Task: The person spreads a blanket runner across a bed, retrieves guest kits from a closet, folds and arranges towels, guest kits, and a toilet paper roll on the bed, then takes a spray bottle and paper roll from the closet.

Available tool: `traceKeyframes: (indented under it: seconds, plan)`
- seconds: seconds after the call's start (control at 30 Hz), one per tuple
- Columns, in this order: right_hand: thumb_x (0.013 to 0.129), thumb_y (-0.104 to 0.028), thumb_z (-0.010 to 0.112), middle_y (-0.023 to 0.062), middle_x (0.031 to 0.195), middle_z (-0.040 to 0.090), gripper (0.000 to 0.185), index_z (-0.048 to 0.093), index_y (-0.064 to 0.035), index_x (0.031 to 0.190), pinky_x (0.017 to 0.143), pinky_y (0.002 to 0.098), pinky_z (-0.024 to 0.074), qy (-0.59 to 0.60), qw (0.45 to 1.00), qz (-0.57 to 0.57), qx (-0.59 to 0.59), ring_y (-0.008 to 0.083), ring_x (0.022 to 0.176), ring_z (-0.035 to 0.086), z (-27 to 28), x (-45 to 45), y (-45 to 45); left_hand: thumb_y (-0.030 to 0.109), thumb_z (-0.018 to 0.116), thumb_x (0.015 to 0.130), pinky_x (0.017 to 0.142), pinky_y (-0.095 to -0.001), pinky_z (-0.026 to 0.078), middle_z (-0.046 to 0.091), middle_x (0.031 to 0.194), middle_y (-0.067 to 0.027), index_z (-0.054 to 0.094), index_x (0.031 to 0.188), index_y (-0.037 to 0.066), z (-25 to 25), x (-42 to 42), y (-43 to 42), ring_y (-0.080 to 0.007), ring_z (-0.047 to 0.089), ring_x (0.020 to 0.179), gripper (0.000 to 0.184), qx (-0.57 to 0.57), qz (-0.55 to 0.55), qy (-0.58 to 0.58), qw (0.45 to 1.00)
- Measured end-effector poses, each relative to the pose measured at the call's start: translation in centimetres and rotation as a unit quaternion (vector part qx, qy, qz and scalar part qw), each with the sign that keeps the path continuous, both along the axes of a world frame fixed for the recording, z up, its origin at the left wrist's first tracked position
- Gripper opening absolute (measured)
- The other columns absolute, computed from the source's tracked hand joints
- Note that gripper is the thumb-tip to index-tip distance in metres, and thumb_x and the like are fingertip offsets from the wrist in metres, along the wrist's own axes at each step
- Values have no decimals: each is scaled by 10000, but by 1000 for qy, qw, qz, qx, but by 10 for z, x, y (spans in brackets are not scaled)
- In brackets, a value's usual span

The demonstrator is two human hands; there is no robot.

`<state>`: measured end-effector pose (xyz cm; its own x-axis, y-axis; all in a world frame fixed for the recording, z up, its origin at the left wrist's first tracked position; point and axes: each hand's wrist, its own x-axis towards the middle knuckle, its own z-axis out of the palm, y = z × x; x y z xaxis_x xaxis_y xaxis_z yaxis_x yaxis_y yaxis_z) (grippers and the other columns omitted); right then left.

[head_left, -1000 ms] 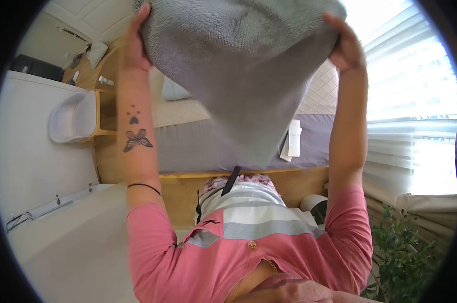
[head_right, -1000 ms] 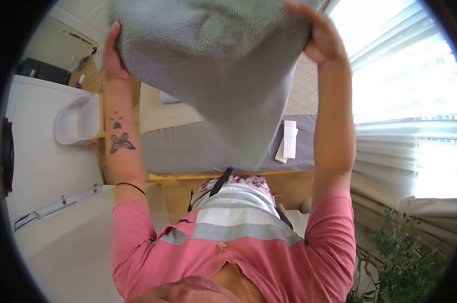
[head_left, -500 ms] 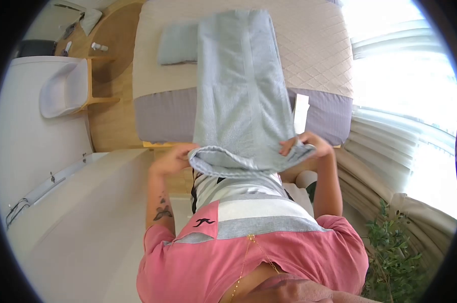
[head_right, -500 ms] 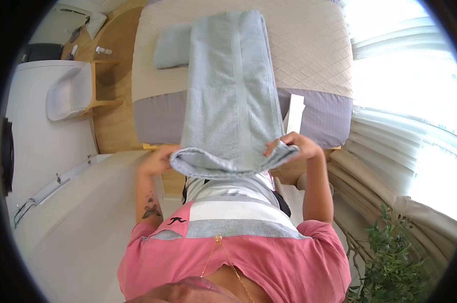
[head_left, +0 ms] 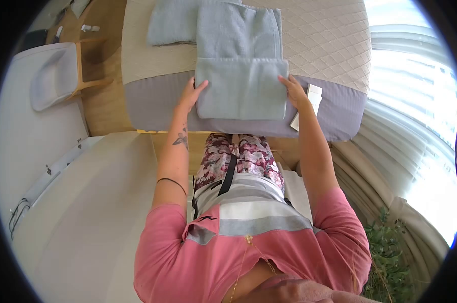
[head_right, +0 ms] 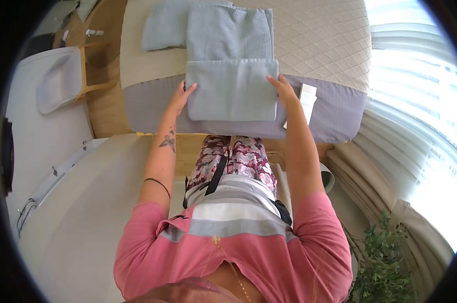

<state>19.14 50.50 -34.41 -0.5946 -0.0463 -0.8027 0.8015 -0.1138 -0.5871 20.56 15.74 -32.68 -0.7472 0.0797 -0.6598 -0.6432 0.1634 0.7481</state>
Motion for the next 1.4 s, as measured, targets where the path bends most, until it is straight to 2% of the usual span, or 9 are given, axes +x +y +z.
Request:
traceKeyframes:
  seconds: [0.2, 0.27, 0.4, 0.73, 0.87, 0.93, 1.07, 1.3, 1.4]
  plan:
    - [673, -227, 731, 178, 1250, 408, 855, 219, -111, 1348, 905, 408, 338, 93, 995, 14, 36, 284, 1139, 397, 16, 72, -14, 281, 709, 670, 905, -385, 353, 471, 1160, -201, 303, 1302, 61, -19, 84, 18, -300, 458, 1069, 783, -168, 49, 254, 951]
    - [627, -149, 733, 188, 1160, 468, 874, 236, -140, 1346, 937, 424, 305, 311, 867, 219, 321, 337, 1099, 421, 9, 110, -18, 225, 693, 677, 920, -407, 355, 444, 1186, -213, 266, 1333, 149, -3, 107, 22, -335, 429, 1093, 786, -291, -116, 219, 924]
    - [569, -71, 695, 136, 901, 509, 775, 380, -181, 1268, 868, 422, 331, 286, 744, 311, 518, 287, 932, 455, 9, 122, -38, 192, 685, 666, 886, -438, 358, 494, 1095, -191, 270, 1332, 187, -2, 108, 33, -354, 443, 1037, 784, -450, -188, 190, 852]
    - [514, -108, 696, 84, 940, 552, 382, 624, -46, 885, 819, 365, 376, 246, 780, 430, 383, 252, 940, 495, 169, 103, 14, 229, 701, 560, 845, -397, 337, 564, 954, -97, 613, 994, 121, 168, 100, 19, -275, 488, 966, 456, -390, -364, 155, 831]
    - [548, -131, 678, 99, 971, 583, 296, 630, 9, 804, 802, 318, 428, 262, 875, 371, 170, 229, 919, 541, 129, 91, 39, 268, 713, 540, 833, -371, 365, 578, 954, -82, 655, 862, 97, 135, 93, -2, -230, 496, 964, 369, -278, -419, 169, 847]
    - [615, -172, 677, 114, 1025, 573, 353, 608, 3, 914, 829, 302, 422, 20, 917, 376, 127, 186, 925, 540, 106, 55, 42, 287, 697, 614, 842, -334, 377, 557, 1063, -77, 633, 935, 89, 83, 59, -17, -188, 495, 986, 383, -94, -339, -97, 931]
    - [747, -209, 631, 101, 1042, 565, 494, 457, 18, 1149, 859, 307, 395, 62, 996, 28, -58, 196, 947, 531, 66, 7, 23, 319, 636, 757, 872, -303, 366, 536, 1102, -82, 499, 1129, 4, 13, -2, -23, -172, 498, 980, 507, 189, 27, -45, 981]
    - [737, -201, 645, 143, 1048, 558, 511, 456, 23, 1156, 846, 347, 405, 95, 993, 62, 40, 239, 977, 523, -8, -31, 6, 386, 627, 757, 859, -329, 381, 521, 1115, -139, 488, 1123, -19, -38, -24, 13, -220, 508, 981, 564, 65, 80, 14, 995]
    - [694, -284, 687, 183, 1024, 567, 587, 467, 38, 1132, 810, 353, 428, 153, 952, 119, 237, 267, 942, 551, -30, -20, 2, 428, 625, 747, 835, -352, 401, 528, 1091, -177, 486, 1109, -42, -50, -19, 12, -247, 523, 962, 609, -216, 43, 79, 972]
